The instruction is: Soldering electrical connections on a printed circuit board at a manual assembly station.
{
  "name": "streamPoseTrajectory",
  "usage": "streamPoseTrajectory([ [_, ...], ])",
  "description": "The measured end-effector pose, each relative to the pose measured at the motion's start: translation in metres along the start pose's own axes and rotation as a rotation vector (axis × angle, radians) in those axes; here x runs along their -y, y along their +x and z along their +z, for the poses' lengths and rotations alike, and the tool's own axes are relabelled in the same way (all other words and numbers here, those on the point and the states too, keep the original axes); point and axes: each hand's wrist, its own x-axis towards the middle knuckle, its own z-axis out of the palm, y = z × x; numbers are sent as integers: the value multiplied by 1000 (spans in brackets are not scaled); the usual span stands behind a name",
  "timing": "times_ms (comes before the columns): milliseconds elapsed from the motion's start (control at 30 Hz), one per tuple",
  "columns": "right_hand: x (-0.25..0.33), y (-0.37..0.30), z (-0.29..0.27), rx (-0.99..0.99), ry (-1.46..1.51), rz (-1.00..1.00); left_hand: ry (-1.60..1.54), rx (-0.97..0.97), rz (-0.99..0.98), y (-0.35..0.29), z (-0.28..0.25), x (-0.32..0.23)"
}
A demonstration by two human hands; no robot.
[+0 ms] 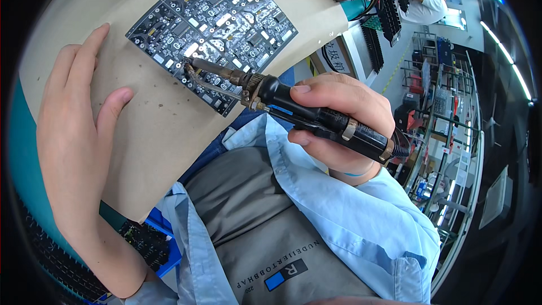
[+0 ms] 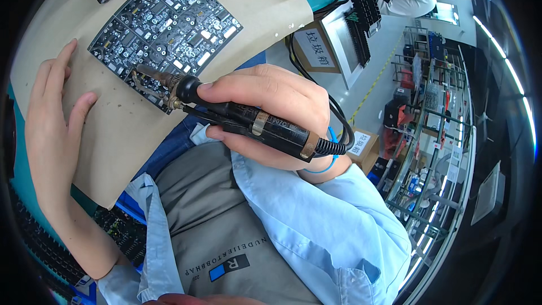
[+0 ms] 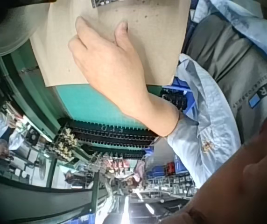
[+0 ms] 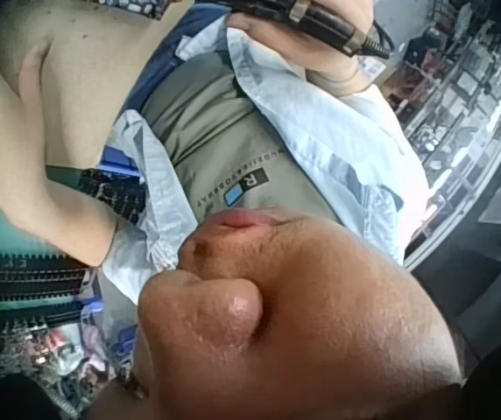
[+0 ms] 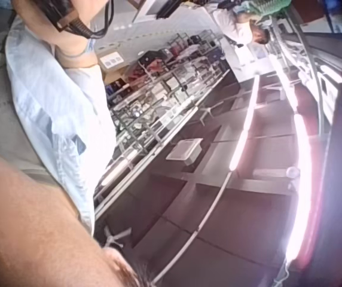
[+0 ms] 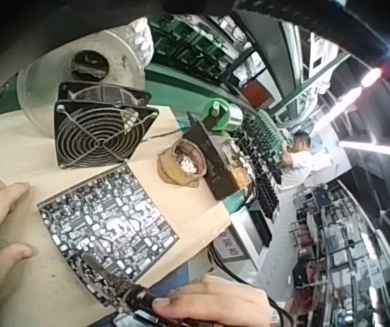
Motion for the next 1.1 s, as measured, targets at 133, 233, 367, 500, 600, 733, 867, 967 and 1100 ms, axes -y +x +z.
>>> streamPoseTrajectory([
  [133,-4,2,0,-34,-29,-48,14,-3,16,-1,-3,1],
  [233,-4,1,0,-51,-2,-9,39,-2,6,-4,-6,1],
  [367,-5,-2,-1,-57,-24,1,37,0,21,1,0,-1],
  [500,-5,-2,-1,-20,-20,-2,29,6,12,1,2,-1],
  [600,-7,1,-1,-21,-24,-32,32,4,11,-1,-2,0],
  [733,-7,1,-1,-56,-26,-26,14,8,16,0,-3,0],
  [867,-8,-1,0,-67,-21,-27,24,6,13,0,-1,-1],
  [967,-8,0,0,-65,-31,-32,36,11,-6,1,-1,-1],
  [1100,-6,0,0,-60,-34,-8,31,13,-7,1,-1,-1],
])
